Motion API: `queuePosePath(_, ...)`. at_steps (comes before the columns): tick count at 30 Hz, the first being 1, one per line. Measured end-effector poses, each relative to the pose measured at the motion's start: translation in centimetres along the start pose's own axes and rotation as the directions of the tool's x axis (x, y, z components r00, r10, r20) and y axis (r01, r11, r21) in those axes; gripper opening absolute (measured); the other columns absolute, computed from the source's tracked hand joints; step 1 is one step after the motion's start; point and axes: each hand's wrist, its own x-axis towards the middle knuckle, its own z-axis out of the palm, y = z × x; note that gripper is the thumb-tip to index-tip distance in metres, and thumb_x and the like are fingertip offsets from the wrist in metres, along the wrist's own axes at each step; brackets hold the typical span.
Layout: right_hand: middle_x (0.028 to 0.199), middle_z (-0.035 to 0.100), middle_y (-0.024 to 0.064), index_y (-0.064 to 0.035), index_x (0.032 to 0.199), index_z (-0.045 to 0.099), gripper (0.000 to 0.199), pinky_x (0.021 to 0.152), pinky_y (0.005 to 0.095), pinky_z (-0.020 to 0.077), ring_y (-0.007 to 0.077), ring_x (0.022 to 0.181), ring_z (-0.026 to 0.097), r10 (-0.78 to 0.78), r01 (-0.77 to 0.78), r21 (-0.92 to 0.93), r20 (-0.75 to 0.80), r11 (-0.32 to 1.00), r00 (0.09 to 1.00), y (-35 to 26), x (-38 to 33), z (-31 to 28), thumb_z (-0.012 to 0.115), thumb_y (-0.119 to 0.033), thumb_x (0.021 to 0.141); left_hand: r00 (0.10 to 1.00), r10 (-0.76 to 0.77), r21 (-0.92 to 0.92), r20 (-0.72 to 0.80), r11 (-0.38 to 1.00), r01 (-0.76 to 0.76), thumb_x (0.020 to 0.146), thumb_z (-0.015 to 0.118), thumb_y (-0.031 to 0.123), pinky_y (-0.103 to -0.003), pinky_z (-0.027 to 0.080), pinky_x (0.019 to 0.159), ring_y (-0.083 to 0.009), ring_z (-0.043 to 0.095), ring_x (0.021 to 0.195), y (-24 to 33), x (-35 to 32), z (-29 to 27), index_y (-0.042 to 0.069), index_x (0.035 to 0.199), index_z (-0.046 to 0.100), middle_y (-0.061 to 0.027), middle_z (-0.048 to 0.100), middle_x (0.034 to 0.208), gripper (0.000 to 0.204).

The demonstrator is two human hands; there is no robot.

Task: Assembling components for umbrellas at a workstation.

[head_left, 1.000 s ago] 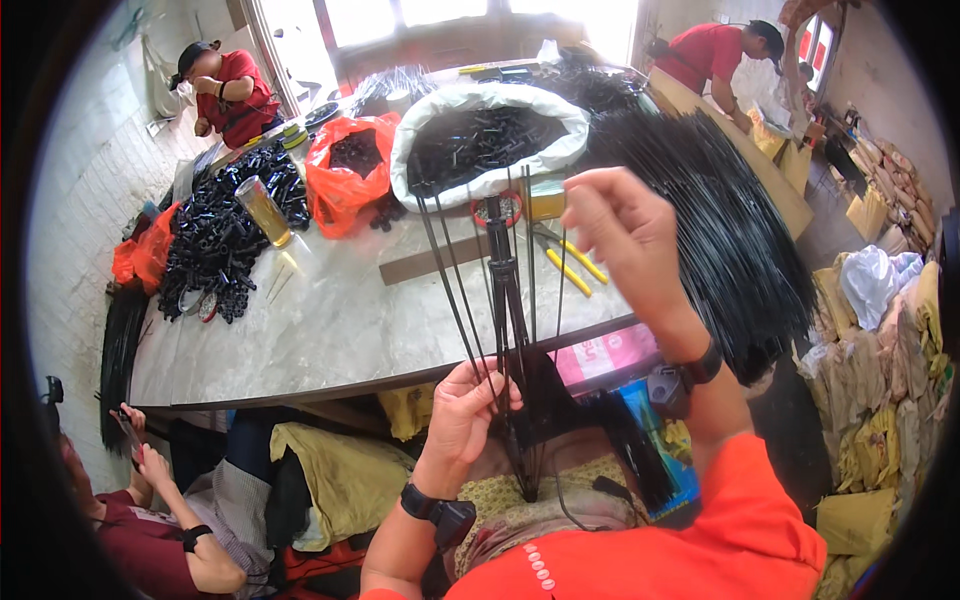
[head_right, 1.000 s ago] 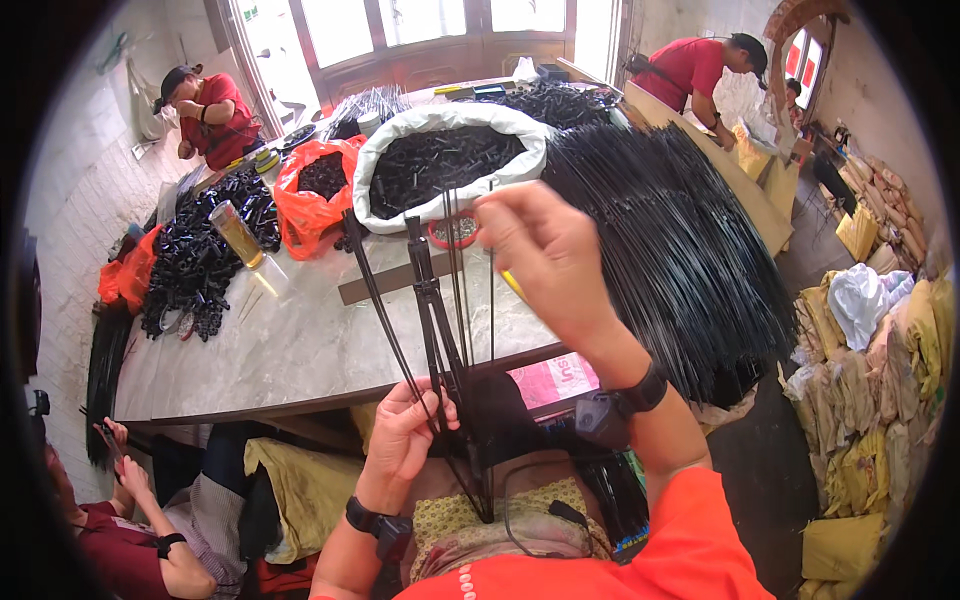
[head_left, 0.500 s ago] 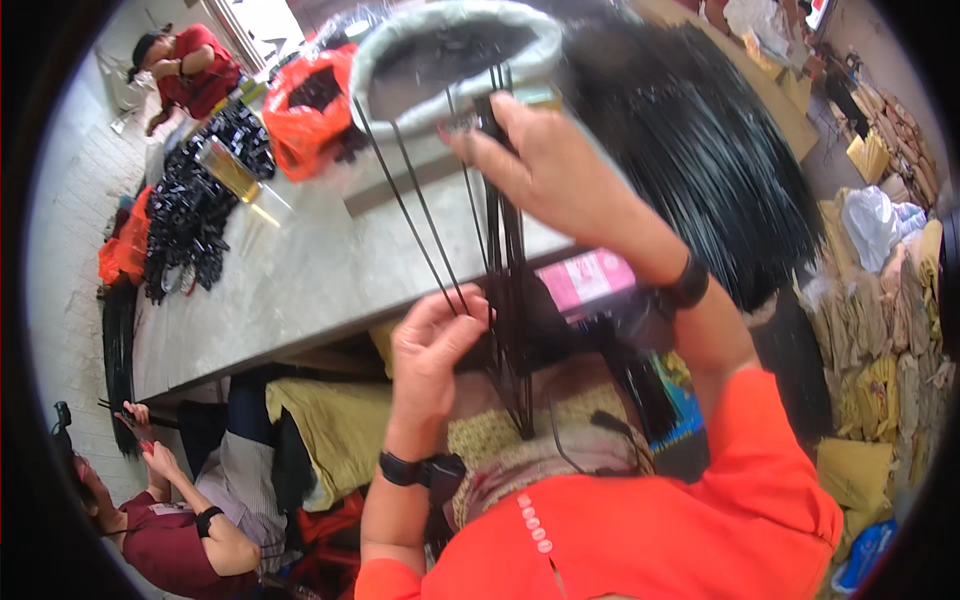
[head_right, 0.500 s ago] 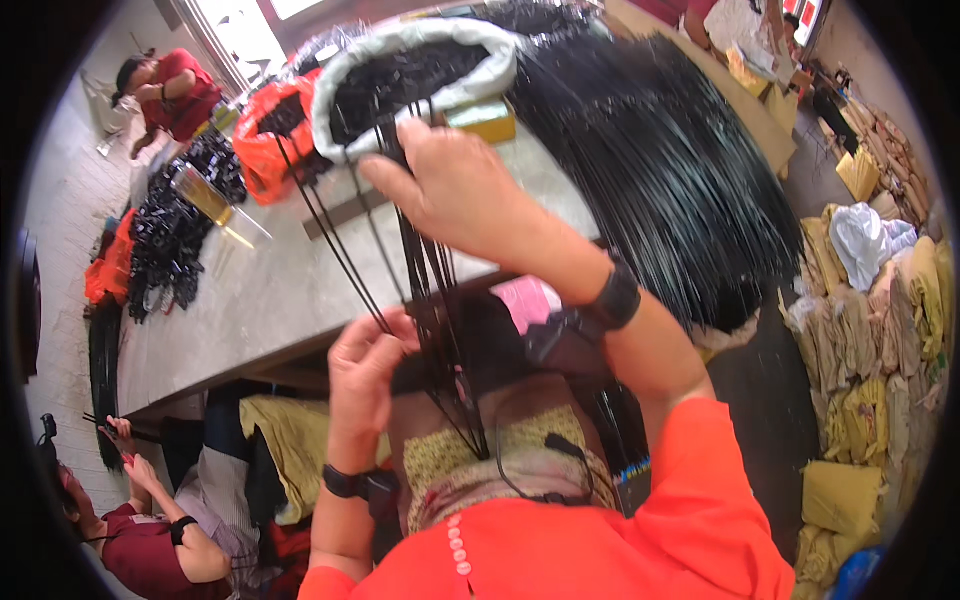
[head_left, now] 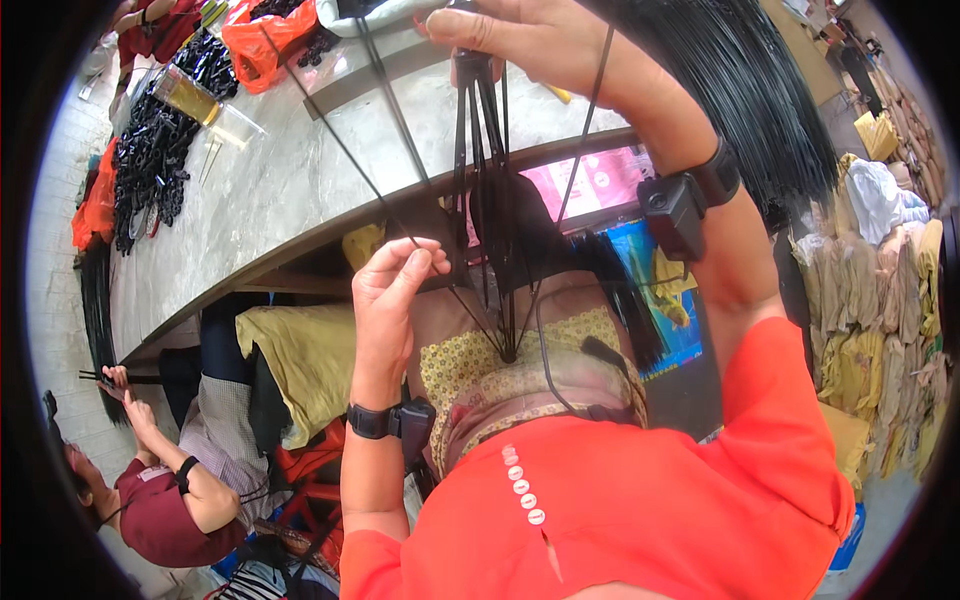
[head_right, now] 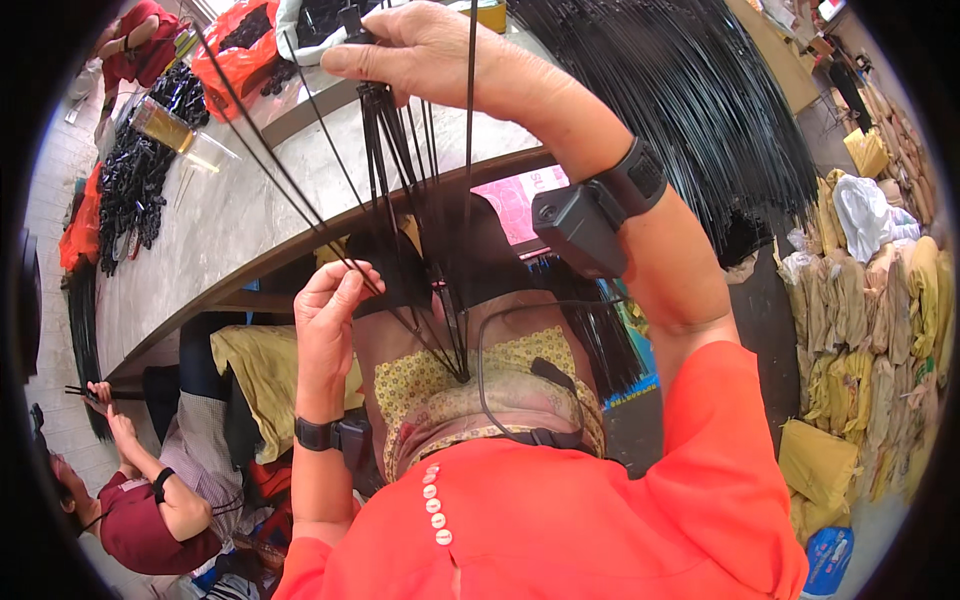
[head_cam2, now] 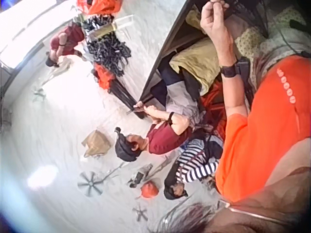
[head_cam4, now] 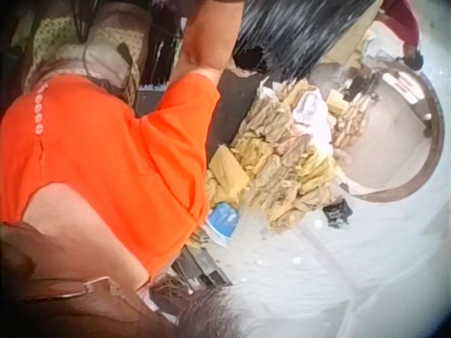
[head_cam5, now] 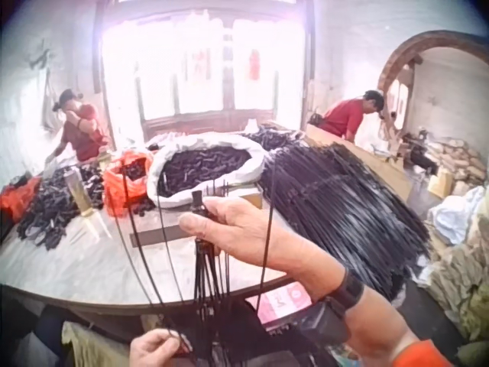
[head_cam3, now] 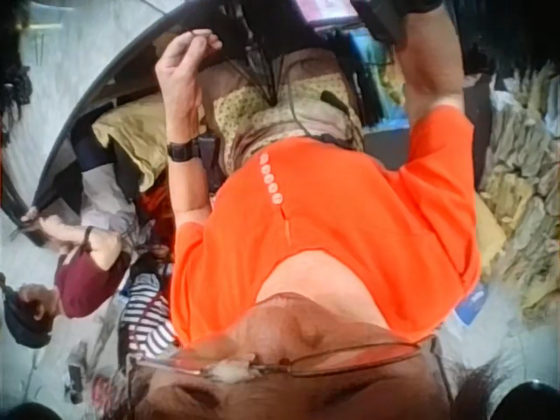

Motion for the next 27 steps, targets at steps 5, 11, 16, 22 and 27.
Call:
queuePosePath(5,0.068,0.057,0.0038,0.0025,0.085,0.061,0.045,0.058,0.0274,0.0453,0.0104,0.063,0.053,-0.022,0.028,-0.140,0.042,0.990,0.999,0.2,0.5,-0.1,0.058,-0.040,0.100,0.994,0.105,0.116,-0.034,0.988,-0.100,0.097,0.062,0.010,-0.030,0.049,0.088,-0.0143,0.063,0.094,-0.5,-0.2,-0.6,0.000,0.104,0.069,-0.0064,0.069,0.100,0.013)
queuePosePath(11,0.072,0.061,0.0025,0.0001,0.094,0.061,0.040,0.052,0.0244,0.0476,0.0089,0.057,0.062,-0.097,0.098,-0.021,0.064,0.995,0.993,1.6,0.7,1.2,0.063,-0.040,0.096,0.992,0.123,0.069,-0.024,0.990,-0.121,0.098,0.061,0.011,-0.030,0.049,0.090,-0.0139,0.062,0.095,-1.2,0.1,-0.9,0.001,0.105,0.068,-0.0073,0.069,0.105,0.014)
queuePosePath(16,0.074,0.064,0.0017,-0.0001,0.103,0.063,0.035,0.046,0.0215,0.0442,0.0069,0.057,0.063,-0.002,-0.003,0.108,0.051,0.994,0.999,0.9,0.3,2.4,0.064,-0.034,0.096,0.988,0.137,0.081,-0.069,0.988,-0.131,0.099,0.060,0.013,-0.029,0.047,0.091,-0.0124,0.060,0.097,-1.6,-0.4,-0.9,0.002,0.102,0.068,-0.0084,0.066,0.116,0.014)
queuePosePath(22,0.069,0.062,0.0022,0.0023,0.100,0.065,0.035,0.049,0.0235,0.0451,0.0083,0.054,0.062,0.003,-0.001,0.116,-0.022,0.993,1.000,0.5,0.6,3.5,0.066,-0.032,0.094,0.991,0.127,0.016,-0.051,0.992,-0.126,0.100,0.060,0.023,-0.036,0.046,0.101,-0.0184,0.057,0.119,-3.3,0.1,-0.9,0.004,0.122,0.059,-0.0111,0.057,0.134,0.029)
queuePosePath(27,0.071,0.065,0.0061,0.0052,0.103,0.065,0.042,0.051,0.0252,0.0475,0.0105,0.055,0.064,-0.024,0.032,0.219,-0.038,0.975,0.999,-0.1,0.1,4.0,0.069,-0.035,0.091,0.997,-0.072,-0.208,0.042,0.975,0.079,0.104,0.046,0.048,-0.045,0.047,0.103,-0.0279,0.057,0.122,-5.4,1.0,0.1,0.001,0.139,0.046,-0.0176,0.055,0.137,0.058)
